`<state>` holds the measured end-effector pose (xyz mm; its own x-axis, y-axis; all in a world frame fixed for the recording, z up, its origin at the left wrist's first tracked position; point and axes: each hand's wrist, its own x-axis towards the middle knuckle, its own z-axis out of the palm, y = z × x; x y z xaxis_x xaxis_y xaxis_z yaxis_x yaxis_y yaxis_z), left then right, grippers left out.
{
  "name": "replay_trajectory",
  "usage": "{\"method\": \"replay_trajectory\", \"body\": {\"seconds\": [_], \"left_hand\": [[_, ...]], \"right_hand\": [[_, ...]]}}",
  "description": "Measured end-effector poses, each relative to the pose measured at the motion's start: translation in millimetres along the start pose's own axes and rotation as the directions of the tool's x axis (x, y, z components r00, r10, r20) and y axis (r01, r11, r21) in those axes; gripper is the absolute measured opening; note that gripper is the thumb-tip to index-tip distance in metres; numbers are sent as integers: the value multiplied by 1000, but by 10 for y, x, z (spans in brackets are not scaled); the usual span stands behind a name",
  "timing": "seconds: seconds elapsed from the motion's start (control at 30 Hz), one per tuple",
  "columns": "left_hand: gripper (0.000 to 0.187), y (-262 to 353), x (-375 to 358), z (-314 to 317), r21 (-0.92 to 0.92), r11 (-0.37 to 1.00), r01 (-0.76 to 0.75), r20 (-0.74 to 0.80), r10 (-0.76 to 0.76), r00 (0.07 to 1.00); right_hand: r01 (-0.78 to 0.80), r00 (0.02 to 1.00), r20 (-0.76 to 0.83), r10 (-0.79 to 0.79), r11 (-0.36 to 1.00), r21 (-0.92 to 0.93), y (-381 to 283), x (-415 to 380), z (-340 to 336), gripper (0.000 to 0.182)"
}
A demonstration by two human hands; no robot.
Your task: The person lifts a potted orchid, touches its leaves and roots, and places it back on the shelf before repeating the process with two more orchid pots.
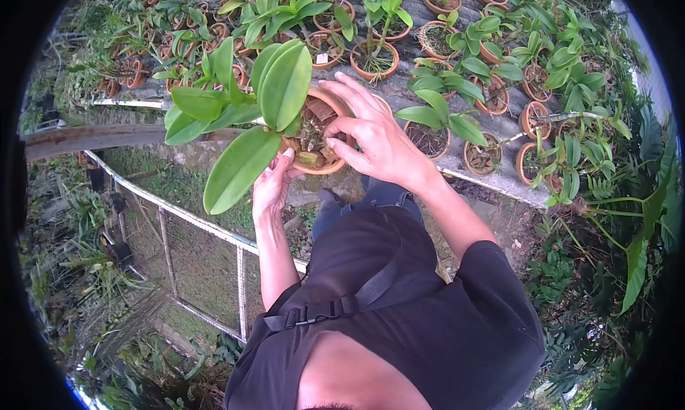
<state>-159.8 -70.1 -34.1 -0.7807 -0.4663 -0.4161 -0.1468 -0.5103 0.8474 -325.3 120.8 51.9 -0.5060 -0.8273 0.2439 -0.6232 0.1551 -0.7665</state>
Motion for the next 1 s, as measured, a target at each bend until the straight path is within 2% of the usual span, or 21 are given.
{"method": "replay_trajectory", "body": {"seconds": [0.1,0.2,0.3,0.4,0.5,0.6,0.67,0.73,0.8,0.87,0.93,1.0], "left_hand": [[28,0,-18,29,-5,1000,4,-29,-4,1000],[30,119,-31,69,-6,1000,21,110,-20,994],[31,-59,40,-83,-117,993,-25,69,34,997],[48,60,-21,-11,-34,997,-62,194,67,979],[43,115,-47,54,-74,996,-51,157,62,986],[37,332,-111,224,170,985,19,40,-26,999],[36,270,-145,205,23,998,-66,105,63,992],[36,257,-140,200,-32,997,-67,109,70,992],[35,279,-94,217,6,1000,13,63,-13,998],[35,205,-79,167,19,1000,-7,95,5,995],[34,176,-79,154,43,999,-19,98,15,995],[33,180,-94,166,80,997,-23,71,17,997]], "right_hand": [[32,992,125,-23,997,-67,-67,28,-49,16],[50,998,39,-47,995,-81,-25,73,-38,15],[30,999,40,-26,994,-106,31,168,12,14],[101,994,62,-90,970,-220,11,239,18,49],[31,995,97,-11,978,-205,14,252,75,62],[92,996,13,-91,994,-60,-33,280,52,46],[111,993,-29,-114,990,-87,-74,278,54,49],[118,990,-61,-125,988,-94,-66,273,79,50],[111,989,-86,-118,990,-83,-34,261,127,50],[-7,1000,1,7,998,59,-84,246,82,54],[-29,999,36,25,992,121,-85,236,58,58],[18,1000,12,-20,992,123,-48,229,50,60]]}}
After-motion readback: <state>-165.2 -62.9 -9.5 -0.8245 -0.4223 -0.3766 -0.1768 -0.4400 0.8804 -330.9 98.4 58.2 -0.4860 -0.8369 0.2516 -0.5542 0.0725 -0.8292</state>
